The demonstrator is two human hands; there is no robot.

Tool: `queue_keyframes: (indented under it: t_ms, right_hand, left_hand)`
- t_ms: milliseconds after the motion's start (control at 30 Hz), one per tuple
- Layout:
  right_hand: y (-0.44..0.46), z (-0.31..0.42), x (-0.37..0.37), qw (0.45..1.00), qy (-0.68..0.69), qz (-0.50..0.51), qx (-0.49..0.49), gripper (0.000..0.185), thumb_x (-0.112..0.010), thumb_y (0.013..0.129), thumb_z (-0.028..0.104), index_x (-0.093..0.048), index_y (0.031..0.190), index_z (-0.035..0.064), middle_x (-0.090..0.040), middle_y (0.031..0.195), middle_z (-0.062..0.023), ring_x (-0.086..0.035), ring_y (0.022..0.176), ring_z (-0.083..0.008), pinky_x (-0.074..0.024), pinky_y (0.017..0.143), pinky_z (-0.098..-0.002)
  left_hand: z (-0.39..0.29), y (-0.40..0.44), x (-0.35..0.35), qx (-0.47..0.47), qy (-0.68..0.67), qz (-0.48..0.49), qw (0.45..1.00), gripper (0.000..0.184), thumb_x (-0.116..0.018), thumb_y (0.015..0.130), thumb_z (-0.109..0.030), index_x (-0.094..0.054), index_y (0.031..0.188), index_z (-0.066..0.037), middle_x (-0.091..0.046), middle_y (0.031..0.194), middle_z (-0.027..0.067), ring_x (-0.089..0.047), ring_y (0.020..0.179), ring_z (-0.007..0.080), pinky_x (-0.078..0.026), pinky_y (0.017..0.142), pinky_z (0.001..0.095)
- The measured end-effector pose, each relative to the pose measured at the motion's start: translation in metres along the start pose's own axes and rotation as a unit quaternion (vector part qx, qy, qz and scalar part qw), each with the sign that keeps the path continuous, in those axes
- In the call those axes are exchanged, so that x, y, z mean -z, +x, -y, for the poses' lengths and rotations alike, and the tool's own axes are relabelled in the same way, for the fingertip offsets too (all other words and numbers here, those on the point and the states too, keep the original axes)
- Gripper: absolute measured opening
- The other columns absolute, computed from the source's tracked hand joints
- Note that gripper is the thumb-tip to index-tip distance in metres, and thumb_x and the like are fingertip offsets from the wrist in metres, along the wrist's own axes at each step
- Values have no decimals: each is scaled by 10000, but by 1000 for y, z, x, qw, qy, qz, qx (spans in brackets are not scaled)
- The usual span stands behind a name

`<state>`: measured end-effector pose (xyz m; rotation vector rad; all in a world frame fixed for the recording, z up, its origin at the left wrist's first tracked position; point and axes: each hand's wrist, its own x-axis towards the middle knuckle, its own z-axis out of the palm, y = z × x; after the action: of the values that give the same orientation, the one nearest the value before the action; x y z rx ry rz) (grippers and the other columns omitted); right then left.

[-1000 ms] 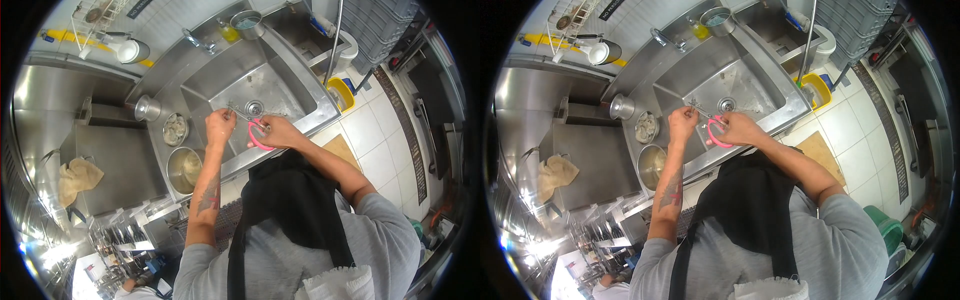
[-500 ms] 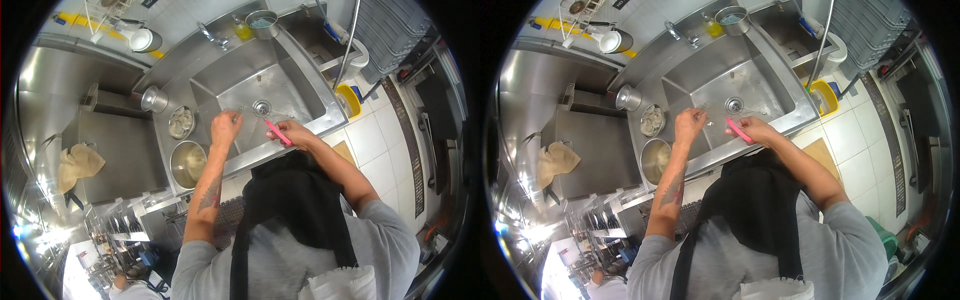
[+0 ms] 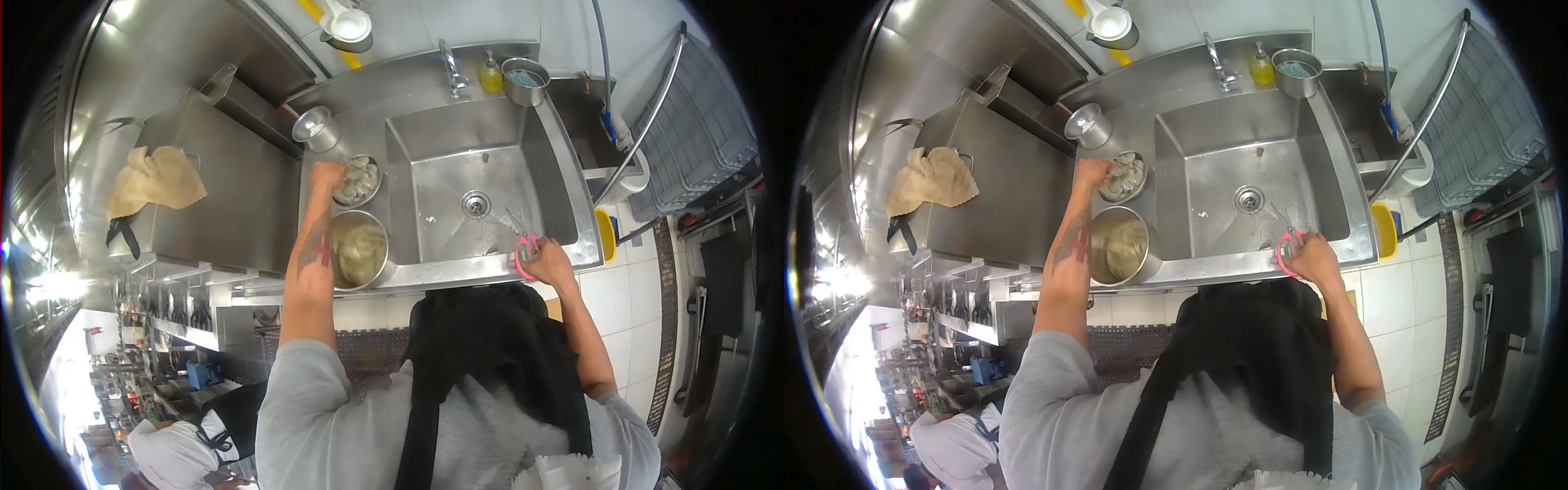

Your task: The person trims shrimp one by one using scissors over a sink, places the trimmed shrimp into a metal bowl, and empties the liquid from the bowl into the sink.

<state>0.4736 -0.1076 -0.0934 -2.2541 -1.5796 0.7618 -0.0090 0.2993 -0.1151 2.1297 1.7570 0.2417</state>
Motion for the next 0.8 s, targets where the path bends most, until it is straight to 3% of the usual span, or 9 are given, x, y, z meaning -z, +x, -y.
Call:
queue_keyframes:
  t_ms: [33,100,200,300,567,633,700,767,800]
  right_hand:
    - [-1,3,-5,1000,11,0,3,804,-906,629,538,-669,1072,-90,-683,1083,-273,-658,1077,-409,-539,924,-465]
    - [-6,15,-9,1000,4,-22,8,789,-912,621,533,-675,1035,-96,-690,1057,-277,-666,1057,-409,-539,916,-457]
    - [-14,36,-15,999,32,13,-28,762,-913,627,519,-672,1012,-93,-693,1036,-277,-677,999,-421,-541,887,-438]
    - [-25,62,-12,995,55,46,-74,714,-918,642,482,-656,1012,-69,-691,1035,-268,-684,988,-407,-533,871,-432]
    - [-50,112,0,956,270,-114,-17,465,-840,836,381,-643,1043,14,-633,848,-75,-633,777,-202,-509,690,-340]
    - [-38,98,-25,931,309,-194,28,411,-813,874,400,-655,1030,53,-598,805,-44,-603,714,-166,-498,641,-315]
    - [-22,40,-64,818,514,76,-246,449,-752,905,522,-651,1034,103,-598,797,-23,-556,687,-124,-462,591,-280]
    - [-24,0,-87,674,649,224,-272,520,-702,911,610,-624,1021,108,-614,866,-50,-552,712,-115,-466,592,-278]
    - [-32,7,-94,757,552,159,-311,513,-678,927,613,-601,992,110,-621,955,-75,-559,700,-116,-461,558,-265]
  left_hand:
    - [-17,-8,6,-2,-6,-3,1000,340,-811,836,-343,-788,947,-22,-763,837,184,-748,757,304,-572,710,387]
    - [-57,-19,16,189,-221,33,956,287,-787,848,-298,-789,970,-38,-756,845,198,-742,781,328,-572,732,398]
    - [-49,-21,19,66,27,-132,989,257,-777,852,-253,-785,1005,-46,-757,882,199,-744,819,324,-577,756,411]
    - [-30,-42,33,24,-86,-271,958,272,-792,847,-251,-780,1027,-47,-759,902,186,-746,840,310,-571,751,428]
    - [-32,-195,22,13,-167,9,986,213,-755,849,-217,-788,1034,-119,-758,890,167,-746,862,307,-589,797,417]
    - [-20,-193,-11,-58,-40,131,989,193,-742,821,-179,-792,998,-120,-753,895,185,-744,895,340,-594,777,433]
    - [-31,-195,-19,-66,7,136,989,175,-722,819,-159,-792,970,-105,-751,895,193,-741,914,353,-595,778,440]
    - [-33,-199,-26,-66,57,139,986,162,-703,817,-139,-792,943,-90,-750,896,201,-738,933,366,-597,780,448]
    - [-32,-196,-28,-78,99,124,984,144,-719,797,-130,-790,913,-83,-752,919,199,-738,925,369,-596,788,446]
